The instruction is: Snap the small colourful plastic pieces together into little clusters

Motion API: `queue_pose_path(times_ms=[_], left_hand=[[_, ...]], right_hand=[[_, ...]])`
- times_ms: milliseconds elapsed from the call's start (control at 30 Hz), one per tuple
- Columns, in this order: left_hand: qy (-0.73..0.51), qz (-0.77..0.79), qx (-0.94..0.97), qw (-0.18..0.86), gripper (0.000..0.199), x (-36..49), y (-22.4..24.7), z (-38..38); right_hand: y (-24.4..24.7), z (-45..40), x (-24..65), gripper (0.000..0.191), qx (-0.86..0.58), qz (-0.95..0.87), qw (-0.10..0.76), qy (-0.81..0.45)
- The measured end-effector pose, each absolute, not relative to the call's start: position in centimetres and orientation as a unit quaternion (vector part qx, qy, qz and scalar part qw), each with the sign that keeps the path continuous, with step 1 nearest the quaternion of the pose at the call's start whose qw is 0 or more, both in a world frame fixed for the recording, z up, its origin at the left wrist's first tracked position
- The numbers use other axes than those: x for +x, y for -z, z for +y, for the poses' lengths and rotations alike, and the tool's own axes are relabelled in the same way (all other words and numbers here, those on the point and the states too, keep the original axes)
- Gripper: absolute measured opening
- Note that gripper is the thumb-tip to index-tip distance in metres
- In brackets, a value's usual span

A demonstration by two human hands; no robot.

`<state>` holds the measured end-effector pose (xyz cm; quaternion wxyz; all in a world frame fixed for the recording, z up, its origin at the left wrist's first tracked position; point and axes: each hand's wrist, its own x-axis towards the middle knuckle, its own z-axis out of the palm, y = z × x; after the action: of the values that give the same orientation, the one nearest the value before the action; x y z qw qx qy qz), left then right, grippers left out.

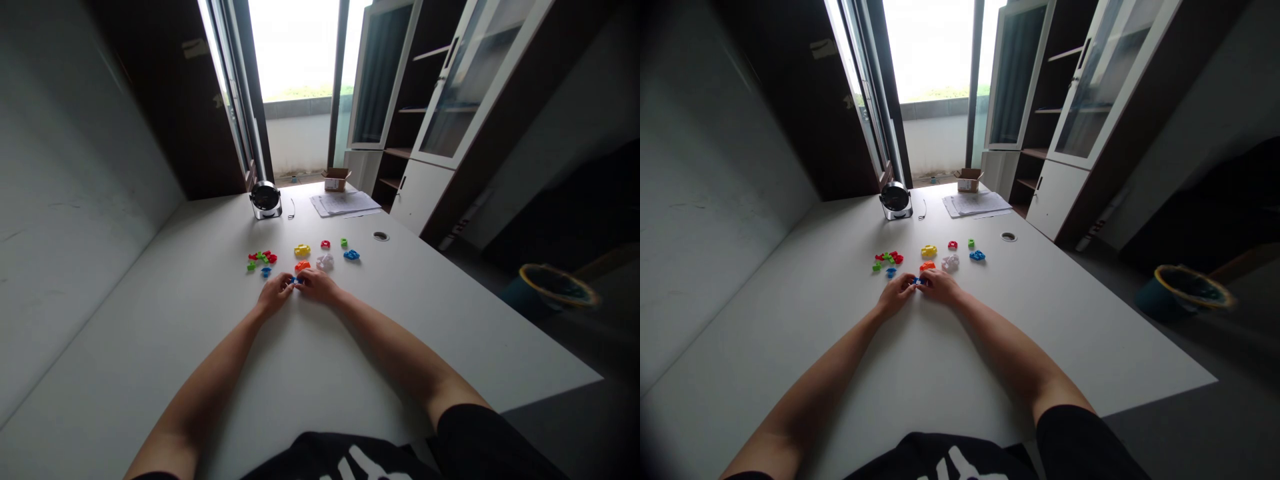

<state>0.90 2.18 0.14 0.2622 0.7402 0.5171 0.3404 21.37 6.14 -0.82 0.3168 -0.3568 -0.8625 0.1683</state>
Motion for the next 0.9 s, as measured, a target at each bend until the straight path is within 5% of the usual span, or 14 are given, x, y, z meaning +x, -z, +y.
queue_pose_path(times_ms=[900], left_hand=[[-0.340, 0.513, 0.744, 0.261, 0.024, 0.95, -0.50, 2.06]], right_hand=[[1.06, 6.32, 21.39, 0.023, -0.352, -0.863, 0.316, -0.176]])
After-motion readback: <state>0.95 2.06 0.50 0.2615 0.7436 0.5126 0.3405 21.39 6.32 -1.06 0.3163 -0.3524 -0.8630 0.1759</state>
